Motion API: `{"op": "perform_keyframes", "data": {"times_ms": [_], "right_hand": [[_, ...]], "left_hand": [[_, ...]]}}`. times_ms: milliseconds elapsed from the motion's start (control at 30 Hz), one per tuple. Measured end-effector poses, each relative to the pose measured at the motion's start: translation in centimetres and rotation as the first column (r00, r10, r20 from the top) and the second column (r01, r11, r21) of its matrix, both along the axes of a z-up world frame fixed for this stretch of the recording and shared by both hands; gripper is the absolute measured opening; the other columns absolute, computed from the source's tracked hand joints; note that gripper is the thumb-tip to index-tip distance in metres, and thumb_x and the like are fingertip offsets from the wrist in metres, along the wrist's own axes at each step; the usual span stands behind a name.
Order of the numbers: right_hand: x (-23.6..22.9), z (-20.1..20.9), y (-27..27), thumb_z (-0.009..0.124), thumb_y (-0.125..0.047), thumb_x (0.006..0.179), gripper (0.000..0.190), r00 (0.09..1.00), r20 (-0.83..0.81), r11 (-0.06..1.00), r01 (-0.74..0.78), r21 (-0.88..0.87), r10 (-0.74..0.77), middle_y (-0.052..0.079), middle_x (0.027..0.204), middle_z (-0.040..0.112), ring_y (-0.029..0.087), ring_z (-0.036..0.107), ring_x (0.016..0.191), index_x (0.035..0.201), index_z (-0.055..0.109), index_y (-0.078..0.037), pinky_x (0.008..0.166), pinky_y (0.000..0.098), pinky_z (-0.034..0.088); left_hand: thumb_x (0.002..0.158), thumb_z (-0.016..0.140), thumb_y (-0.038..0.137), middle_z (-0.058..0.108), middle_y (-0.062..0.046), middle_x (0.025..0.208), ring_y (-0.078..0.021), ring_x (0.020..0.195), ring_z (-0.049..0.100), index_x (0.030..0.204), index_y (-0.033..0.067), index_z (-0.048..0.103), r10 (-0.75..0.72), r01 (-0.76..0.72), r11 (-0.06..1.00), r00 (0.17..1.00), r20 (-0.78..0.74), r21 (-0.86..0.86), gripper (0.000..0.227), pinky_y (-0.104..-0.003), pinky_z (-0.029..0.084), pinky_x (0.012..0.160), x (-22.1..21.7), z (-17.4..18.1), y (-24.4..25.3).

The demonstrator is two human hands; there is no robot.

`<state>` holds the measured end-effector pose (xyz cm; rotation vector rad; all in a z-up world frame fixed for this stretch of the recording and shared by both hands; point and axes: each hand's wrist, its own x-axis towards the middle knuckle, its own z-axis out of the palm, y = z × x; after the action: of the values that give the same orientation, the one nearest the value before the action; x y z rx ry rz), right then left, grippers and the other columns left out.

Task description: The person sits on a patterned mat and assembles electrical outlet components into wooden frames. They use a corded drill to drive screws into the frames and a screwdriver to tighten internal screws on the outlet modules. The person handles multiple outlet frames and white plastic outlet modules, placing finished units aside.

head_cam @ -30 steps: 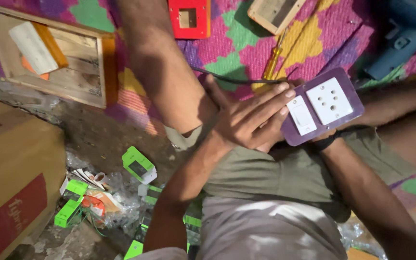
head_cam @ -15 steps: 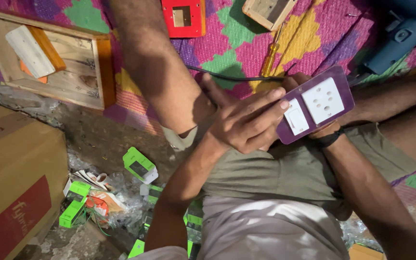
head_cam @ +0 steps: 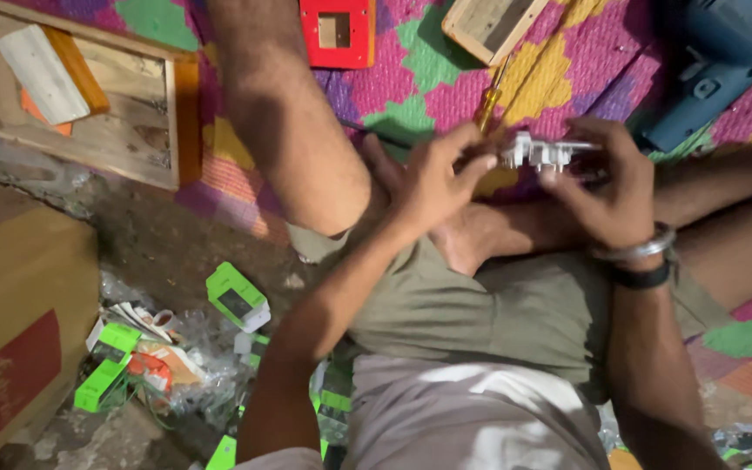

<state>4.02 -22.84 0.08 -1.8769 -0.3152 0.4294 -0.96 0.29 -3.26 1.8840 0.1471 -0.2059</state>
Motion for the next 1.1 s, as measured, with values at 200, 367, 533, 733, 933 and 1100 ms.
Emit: {"op": "perform_keyframes", "data": {"times_ms": [200, 367, 533, 733, 933, 1100], "right_hand": [[-1.1, -3.1, -1.3, 0.078, -0.021, 0.098, 0.025, 0.881, -0.430, 0.979, 0.199, -0.041, -0.197, 0.000, 0.092, 0.067, 0.006, 0.060, 0.081, 0.107, 0.066, -0.002, 0.070, 0.0225, 0.050], [-1.4, -4.8, -2.8, 0.075, -0.022, 0.106, 0.025, 0.858, -0.470, 0.970, 0.244, 0.015, -0.208, 0.002, 0.090, 0.067, 0.006, 0.059, 0.077, 0.102, 0.064, 0.000, 0.069, 0.0225, 0.048], [-1.1, -4.4, -2.2, 0.075, -0.018, 0.102, 0.019, 0.819, -0.529, 0.954, 0.294, 0.055, -0.222, 0.001, 0.093, 0.069, 0.006, 0.062, 0.079, 0.106, 0.064, -0.002, 0.070, 0.0216, 0.051], [-1.4, -3.7, -1.6, 0.076, -0.014, 0.103, 0.018, 0.843, -0.498, 0.957, 0.278, 0.078, -0.204, 0.001, 0.095, 0.069, 0.006, 0.061, 0.083, 0.104, 0.063, -0.001, 0.072, 0.0216, 0.050], [-1.5, -4.4, -2.1, 0.074, -0.012, 0.105, 0.014, 0.854, -0.477, 0.961, 0.270, 0.061, -0.209, 0.001, 0.095, 0.069, 0.006, 0.061, 0.082, 0.103, 0.064, -0.002, 0.073, 0.0211, 0.049], [-1.4, -4.1, -2.8, 0.073, -0.011, 0.104, 0.013, 0.855, -0.474, 0.957, 0.281, 0.078, -0.212, 0.002, 0.096, 0.069, 0.007, 0.063, 0.083, 0.106, 0.064, -0.002, 0.075, 0.0212, 0.051]], "left_hand": [[0.097, 0.069, 0.010, 0.071, -0.006, 0.090, -0.0089, 0.076, 0.069, 0.114, -0.0010, 0.060, -0.051, -0.128, 0.824, 0.953, -0.298, -0.552, 0.022, -0.025, 0.059, 0.064, -0.3, -3.7, -0.4], [0.103, 0.066, 0.014, 0.073, -0.003, 0.096, -0.0080, 0.081, 0.070, 0.117, -0.0018, 0.066, -0.105, -0.104, 0.814, 0.941, -0.321, -0.571, 0.021, -0.026, 0.062, 0.070, -0.3, -3.3, -0.8], [0.101, 0.066, 0.016, 0.071, -0.002, 0.095, -0.0075, 0.081, 0.069, 0.114, 0.0003, 0.064, -0.091, -0.107, 0.834, 0.941, -0.326, -0.541, 0.021, -0.025, 0.063, 0.068, 0.1, -2.2, -0.9], [0.094, 0.076, 0.021, 0.072, -0.005, 0.096, -0.0114, 0.086, 0.069, 0.111, 0.0016, 0.065, -0.009, -0.004, 0.984, 0.997, -0.073, -0.178, 0.028, -0.029, 0.058, 0.070, 0.5, -1.7, -1.0], [0.091, 0.076, 0.024, 0.073, -0.013, 0.100, -0.0171, 0.089, 0.071, 0.114, 0.0005, 0.063, -0.058, 0.010, 0.963, 0.984, -0.170, -0.270, 0.035, -0.038, 0.058, 0.073, 0.5, -1.3, -0.7], [0.097, 0.073, 0.025, 0.078, -0.013, 0.103, -0.0188, 0.094, 0.076, 0.117, 0.0023, 0.067, -0.027, 0.020, 0.965, 0.999, -0.024, -0.263, 0.031, -0.036, 0.060, 0.082, 0.3, -2.0, -1.2]]}}
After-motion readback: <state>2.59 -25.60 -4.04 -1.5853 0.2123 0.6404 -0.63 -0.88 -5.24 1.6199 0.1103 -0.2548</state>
